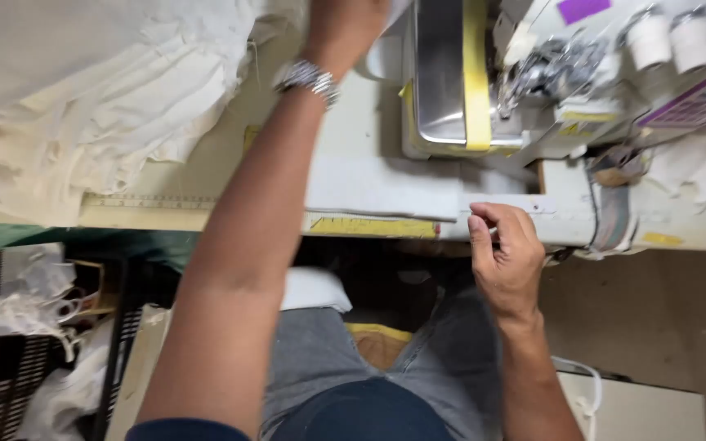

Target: Trimming and finishing the edges of foam strips using an overlock sewing machine and scissors.

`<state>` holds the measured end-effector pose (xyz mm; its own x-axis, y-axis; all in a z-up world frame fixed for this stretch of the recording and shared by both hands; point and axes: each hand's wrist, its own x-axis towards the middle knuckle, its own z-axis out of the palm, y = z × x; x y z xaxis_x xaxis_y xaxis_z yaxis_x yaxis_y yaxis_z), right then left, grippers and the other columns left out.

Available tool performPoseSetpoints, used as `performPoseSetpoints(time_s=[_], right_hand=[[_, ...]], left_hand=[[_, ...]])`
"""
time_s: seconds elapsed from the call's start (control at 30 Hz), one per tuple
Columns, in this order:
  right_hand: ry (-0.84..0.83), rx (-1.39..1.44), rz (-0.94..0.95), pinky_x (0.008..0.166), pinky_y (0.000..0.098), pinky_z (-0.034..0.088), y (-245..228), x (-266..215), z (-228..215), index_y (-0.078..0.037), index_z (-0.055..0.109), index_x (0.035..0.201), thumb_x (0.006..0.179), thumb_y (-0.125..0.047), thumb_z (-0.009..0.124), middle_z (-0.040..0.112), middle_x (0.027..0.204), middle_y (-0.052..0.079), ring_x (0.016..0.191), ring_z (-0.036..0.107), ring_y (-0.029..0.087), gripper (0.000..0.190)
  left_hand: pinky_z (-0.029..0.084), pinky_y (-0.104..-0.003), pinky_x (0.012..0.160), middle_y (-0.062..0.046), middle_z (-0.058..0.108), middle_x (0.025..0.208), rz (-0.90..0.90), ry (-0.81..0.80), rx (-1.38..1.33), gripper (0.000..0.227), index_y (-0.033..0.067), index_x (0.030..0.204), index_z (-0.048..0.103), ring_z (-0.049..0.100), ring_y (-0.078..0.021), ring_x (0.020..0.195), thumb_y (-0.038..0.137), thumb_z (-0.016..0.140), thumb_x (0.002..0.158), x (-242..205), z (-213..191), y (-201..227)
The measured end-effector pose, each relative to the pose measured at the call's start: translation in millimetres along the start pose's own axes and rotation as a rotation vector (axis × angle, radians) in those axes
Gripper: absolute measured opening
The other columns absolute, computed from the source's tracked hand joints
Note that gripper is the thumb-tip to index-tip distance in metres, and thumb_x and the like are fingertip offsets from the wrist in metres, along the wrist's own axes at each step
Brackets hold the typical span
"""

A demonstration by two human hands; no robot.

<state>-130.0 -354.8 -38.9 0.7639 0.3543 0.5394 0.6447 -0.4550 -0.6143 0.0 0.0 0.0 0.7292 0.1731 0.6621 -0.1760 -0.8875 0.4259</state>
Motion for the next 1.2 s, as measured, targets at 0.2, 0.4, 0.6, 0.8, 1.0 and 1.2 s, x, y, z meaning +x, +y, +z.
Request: performPoseSetpoints(time_s=[0.2, 0.4, 0.6, 0.8, 1.0, 1.2], right_hand=[[-0.036, -0.148, -0.148, 0.086, 0.0424, 0.052, 21, 36, -4, -0.006, 0.075, 0.114, 0.109, -0.011, 0.066, 0.069, 0.101, 0.011, 0.092, 0.066, 0.034, 0.012], [-0.347, -0.339, -0.135, 0.08, 0.0408, 0.056, -4, 40, 46, -0.016, 0.073, 0.104, 0.101, -0.027, 0.073, 0.066, 0.089, 0.004, 0.09, 0.067, 0.028, 0.011], [-0.522, -0.389, 0.082, 0.08, 0.0481, 0.058, -6, 47, 48, -0.021, 0.07, 0.107, 0.099, -0.036, 0.072, 0.068, 0.093, 0.002, 0.098, 0.068, 0.03, 0.017], [-0.571, -0.393, 0.149, 0.08, 0.0491, 0.058, -13, 53, 47, -0.02, 0.07, 0.107, 0.101, -0.035, 0.069, 0.069, 0.092, 0.003, 0.1, 0.068, 0.03, 0.016], [-0.574, -0.388, 0.134, 0.082, 0.0502, 0.058, -12, 53, 47, -0.021, 0.069, 0.107, 0.101, -0.036, 0.07, 0.068, 0.092, 0.003, 0.102, 0.068, 0.031, 0.017], [-0.589, -0.38, 0.154, 0.082, 0.052, 0.058, -16, 56, 46, -0.02, 0.068, 0.108, 0.101, -0.034, 0.069, 0.068, 0.092, 0.004, 0.103, 0.067, 0.031, 0.016]], left_hand=[[0.053, -0.054, 0.085, -0.031, 0.065, 0.097, -0.112, 0.052, 0.017, 0.022, -0.0116, 0.118, 0.069, 0.066, -0.0484, 0.095, 0.0, 0.07, 0.099, -136, -134, 3], [0.05, -0.052, 0.08, -0.004, 0.062, 0.105, -0.359, -0.105, 0.371, 0.022, 0.014, 0.108, 0.075, 0.067, -0.0333, 0.092, 0.028, 0.076, 0.09, -224, -138, 25], [0.033, -0.05, 0.105, 0.006, 0.056, 0.109, -0.486, 0.012, 0.319, 0.012, 0.0251, 0.107, 0.069, 0.059, -0.0211, 0.106, 0.03, 0.07, 0.097, -240, -114, 23], [0.033, -0.053, 0.102, -0.002, 0.053, 0.113, -0.468, 0.023, 0.312, 0.019, 0.0167, 0.116, 0.069, 0.06, -0.027, 0.108, 0.027, 0.067, 0.1, -235, -112, 26], [0.033, -0.051, 0.102, -0.002, 0.052, 0.114, -0.366, 0.038, 0.437, 0.021, 0.0181, 0.115, 0.071, 0.057, -0.0278, 0.113, 0.031, 0.071, 0.098, -235, -113, 22], [0.032, -0.053, 0.1, -0.005, 0.05, 0.111, -0.335, -0.003, 0.423, 0.02, 0.0136, 0.112, 0.072, 0.055, -0.0271, 0.111, 0.029, 0.069, 0.1, -223, -118, 29]])
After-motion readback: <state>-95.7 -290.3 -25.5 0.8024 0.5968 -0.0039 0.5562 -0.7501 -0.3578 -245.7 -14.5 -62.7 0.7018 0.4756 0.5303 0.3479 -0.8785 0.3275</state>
